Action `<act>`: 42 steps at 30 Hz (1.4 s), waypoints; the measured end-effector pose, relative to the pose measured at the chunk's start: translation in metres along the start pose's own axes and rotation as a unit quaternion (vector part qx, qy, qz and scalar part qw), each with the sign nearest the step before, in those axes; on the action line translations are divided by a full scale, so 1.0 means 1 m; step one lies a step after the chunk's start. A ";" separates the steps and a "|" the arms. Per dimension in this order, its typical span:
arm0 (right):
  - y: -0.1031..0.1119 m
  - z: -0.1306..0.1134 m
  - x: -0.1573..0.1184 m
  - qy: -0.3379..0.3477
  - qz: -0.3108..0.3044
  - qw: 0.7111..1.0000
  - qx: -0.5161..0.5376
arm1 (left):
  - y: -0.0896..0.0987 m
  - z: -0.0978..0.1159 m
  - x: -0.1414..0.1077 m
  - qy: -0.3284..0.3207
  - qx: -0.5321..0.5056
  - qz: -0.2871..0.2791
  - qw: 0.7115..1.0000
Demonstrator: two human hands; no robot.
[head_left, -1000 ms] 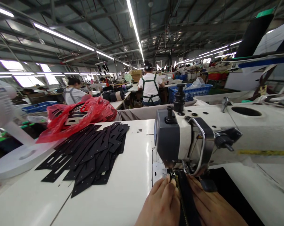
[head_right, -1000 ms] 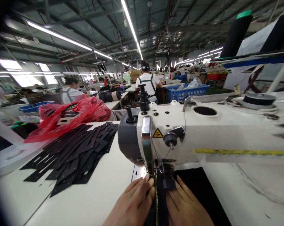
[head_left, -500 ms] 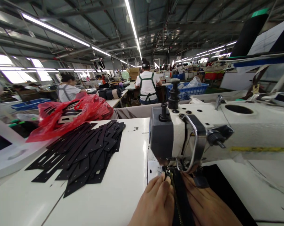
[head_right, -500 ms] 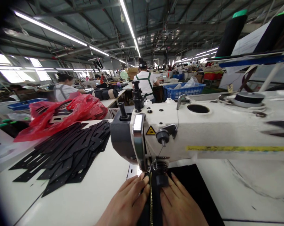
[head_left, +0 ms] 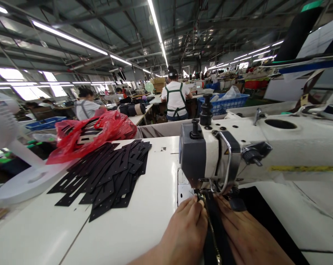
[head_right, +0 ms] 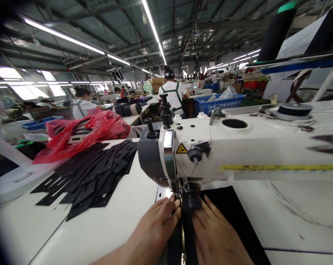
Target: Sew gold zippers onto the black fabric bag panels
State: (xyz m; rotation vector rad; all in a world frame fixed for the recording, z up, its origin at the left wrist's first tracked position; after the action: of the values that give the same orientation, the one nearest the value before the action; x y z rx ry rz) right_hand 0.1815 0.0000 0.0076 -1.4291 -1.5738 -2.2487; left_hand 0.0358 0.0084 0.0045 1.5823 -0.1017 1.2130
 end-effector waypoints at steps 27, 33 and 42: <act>0.007 0.003 -0.009 -0.026 -0.024 0.999 0.040 | 0.010 -0.001 0.003 -0.066 0.005 0.048 0.997; 0.003 0.012 0.000 -0.030 -0.020 0.998 0.050 | 0.001 -0.013 0.008 -0.018 -0.010 0.007 1.000; -0.004 0.023 0.011 -0.061 -0.041 0.995 0.071 | -0.003 -0.022 0.007 0.004 0.002 -0.031 1.000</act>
State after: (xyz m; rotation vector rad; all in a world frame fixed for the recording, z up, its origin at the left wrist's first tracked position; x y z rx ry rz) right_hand 0.1882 0.0241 0.0132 -1.5156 -1.8205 -2.0780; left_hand 0.0269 0.0303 0.0055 1.5723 -0.0456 1.1713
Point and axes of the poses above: each hand's wrist, its own x-axis towards the middle knuckle, its own y-axis out of the back of the hand, z = x × y, the point moved 3 cm from there along x, towards the middle knuckle, and after that the axes turned 14 degrees about z, right-handed, at the moved point
